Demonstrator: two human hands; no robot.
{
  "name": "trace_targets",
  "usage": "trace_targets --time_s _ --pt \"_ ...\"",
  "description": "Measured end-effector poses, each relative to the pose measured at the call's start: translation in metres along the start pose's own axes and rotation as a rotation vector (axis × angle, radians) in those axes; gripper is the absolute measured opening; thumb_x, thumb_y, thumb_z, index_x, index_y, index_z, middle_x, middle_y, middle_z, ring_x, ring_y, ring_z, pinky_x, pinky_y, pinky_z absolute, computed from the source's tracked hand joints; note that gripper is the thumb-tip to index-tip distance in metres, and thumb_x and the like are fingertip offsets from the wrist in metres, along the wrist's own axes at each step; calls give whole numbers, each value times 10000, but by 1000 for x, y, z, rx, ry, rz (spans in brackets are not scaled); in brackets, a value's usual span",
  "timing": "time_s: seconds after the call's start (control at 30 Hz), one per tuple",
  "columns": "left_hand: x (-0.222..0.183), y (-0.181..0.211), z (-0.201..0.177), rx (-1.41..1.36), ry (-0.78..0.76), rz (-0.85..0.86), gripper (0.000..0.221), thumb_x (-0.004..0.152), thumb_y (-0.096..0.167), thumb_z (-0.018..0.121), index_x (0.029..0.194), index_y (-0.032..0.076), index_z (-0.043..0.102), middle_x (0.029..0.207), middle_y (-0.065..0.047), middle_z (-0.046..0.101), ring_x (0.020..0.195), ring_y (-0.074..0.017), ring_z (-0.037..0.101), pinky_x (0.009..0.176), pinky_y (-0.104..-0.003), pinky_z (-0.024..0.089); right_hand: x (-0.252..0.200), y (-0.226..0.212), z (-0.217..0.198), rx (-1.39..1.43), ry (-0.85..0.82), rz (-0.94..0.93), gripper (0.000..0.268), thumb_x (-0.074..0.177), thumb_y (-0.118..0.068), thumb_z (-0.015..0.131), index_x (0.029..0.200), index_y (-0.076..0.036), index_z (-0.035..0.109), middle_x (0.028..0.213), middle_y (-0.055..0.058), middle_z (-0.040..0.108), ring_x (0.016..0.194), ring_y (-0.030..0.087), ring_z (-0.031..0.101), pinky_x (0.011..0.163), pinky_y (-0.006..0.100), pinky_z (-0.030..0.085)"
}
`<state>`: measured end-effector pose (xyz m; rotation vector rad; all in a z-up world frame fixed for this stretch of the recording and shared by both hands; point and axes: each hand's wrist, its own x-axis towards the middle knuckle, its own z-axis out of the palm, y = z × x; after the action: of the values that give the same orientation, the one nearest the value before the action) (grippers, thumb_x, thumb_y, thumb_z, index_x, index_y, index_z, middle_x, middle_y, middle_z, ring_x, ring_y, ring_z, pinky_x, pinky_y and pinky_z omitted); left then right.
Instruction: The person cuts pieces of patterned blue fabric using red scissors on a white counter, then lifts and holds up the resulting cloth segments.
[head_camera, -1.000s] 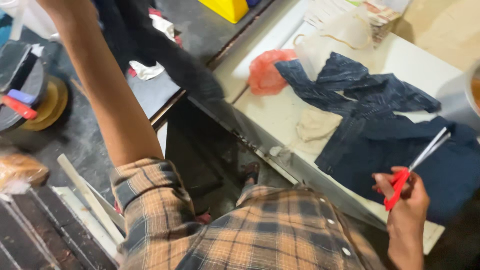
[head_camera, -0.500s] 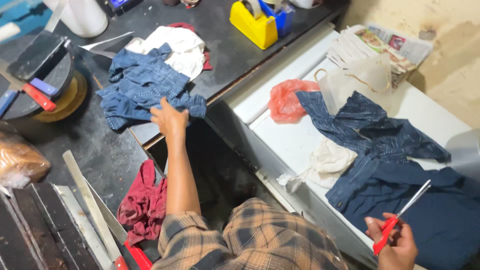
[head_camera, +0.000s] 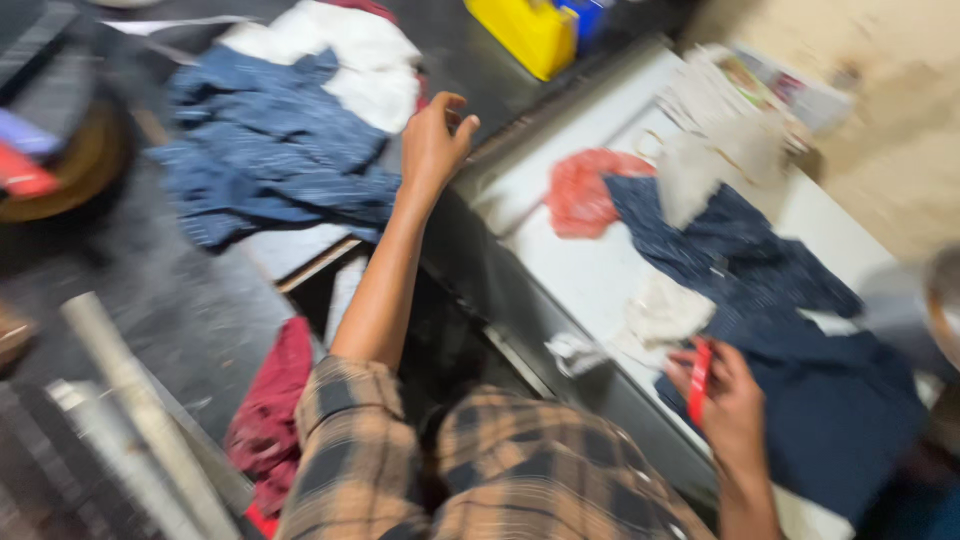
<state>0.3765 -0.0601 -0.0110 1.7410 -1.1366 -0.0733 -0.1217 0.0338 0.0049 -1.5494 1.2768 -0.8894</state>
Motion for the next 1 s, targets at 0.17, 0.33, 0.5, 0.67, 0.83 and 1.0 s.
trace_targets --time_s 0.17,0.33,0.5,0.67,0.83,1.0 --pt "-77 46 124 -223 -507 47 394 835 293 778 1141 63 682 952 -152 776 850 -283 778 766 -396 593 -5 -10 19 22 34 63 507 837 -47 804 1291 9 585 1082 111 741 872 118 656 760 251 538" --pt "-196 95 208 -170 -838 141 468 816 370 788 1170 84 674 904 -149 757 870 -349 722 762 -471 548 -21 -6 5 85 98 69 464 866 -74 803 1268 -31 576 1068 90 739 921 91 683 797 240 541" --pt "-262 113 249 18 -838 100 555 715 394 850 1108 57 652 1029 -220 673 879 -451 672 684 -535 524 -41 8 -29 166 334 165 454 892 -79 801 1290 -29 589 1061 95 746 871 108 651 790 251 529" --pt "-213 79 248 -9 -545 -77 159 833 232 731 891 87 703 843 -159 737 813 -359 711 725 -468 539 -71 30 -64 180 489 222 436 896 -94 796 1277 -28 596 1053 103 745 874 124 686 804 262 569" --pt "-178 116 216 -190 -272 -76 115 829 153 701 889 65 658 801 -110 736 733 -271 723 703 -406 542 -84 55 -100 193 590 297 457 874 -110 821 1273 -31 612 1015 68 730 875 103 658 778 249 530" --pt "-244 179 282 -295 -777 81 470 808 345 792 1147 44 666 908 -120 754 816 -280 751 758 -395 575 -76 61 -143 252 678 248 449 880 -105 821 1265 -39 600 1008 37 721 911 85 649 807 242 537"
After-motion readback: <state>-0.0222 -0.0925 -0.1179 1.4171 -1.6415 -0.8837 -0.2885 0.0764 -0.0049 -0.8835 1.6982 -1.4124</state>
